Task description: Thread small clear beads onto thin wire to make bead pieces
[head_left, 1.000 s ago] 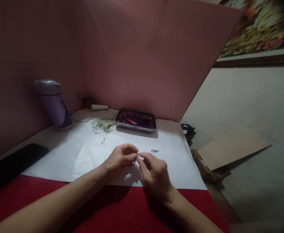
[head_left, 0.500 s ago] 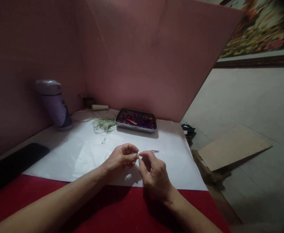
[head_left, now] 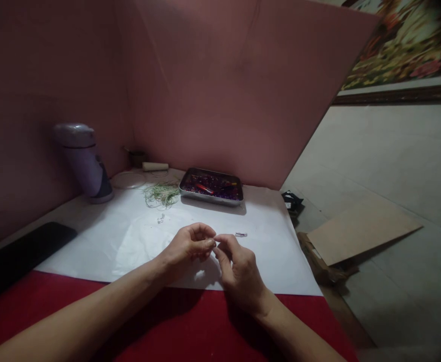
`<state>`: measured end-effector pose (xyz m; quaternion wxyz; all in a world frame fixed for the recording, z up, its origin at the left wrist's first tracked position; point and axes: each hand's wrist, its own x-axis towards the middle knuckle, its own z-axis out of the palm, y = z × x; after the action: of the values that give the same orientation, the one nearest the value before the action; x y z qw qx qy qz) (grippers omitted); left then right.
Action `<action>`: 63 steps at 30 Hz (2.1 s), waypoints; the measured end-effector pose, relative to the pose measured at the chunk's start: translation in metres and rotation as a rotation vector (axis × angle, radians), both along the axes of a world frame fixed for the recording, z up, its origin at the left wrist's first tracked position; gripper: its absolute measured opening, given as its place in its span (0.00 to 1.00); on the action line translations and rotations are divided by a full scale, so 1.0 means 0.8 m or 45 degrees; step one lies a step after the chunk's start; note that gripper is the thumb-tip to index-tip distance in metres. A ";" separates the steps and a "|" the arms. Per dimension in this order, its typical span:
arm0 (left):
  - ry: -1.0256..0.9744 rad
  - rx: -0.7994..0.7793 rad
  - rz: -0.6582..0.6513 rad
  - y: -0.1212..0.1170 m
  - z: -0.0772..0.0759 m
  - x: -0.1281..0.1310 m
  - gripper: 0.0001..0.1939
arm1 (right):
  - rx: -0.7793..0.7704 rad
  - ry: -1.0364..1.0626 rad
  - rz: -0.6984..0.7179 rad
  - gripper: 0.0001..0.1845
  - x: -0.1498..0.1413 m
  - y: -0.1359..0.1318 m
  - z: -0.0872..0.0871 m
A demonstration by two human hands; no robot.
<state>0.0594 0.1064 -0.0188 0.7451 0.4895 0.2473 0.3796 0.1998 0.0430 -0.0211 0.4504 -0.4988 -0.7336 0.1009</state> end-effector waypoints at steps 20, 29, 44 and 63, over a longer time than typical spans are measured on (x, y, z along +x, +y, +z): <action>0.132 0.152 0.055 -0.005 0.008 0.000 0.09 | -0.138 0.248 0.018 0.04 -0.006 -0.002 0.003; 0.505 0.609 0.304 0.006 -0.007 -0.001 0.08 | -0.104 0.051 -0.123 0.05 -0.002 0.010 -0.007; 0.563 0.296 0.395 0.025 -0.015 -0.001 0.09 | -0.462 0.061 -0.230 0.10 0.046 0.034 0.000; 0.575 0.284 0.405 0.022 -0.005 -0.002 0.06 | -1.090 -0.203 0.141 0.05 0.053 0.010 0.033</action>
<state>0.0581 0.1238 -0.0229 0.5438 0.5955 0.4373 0.3980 0.2423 0.0508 0.0054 0.1389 -0.6066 -0.6839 0.3809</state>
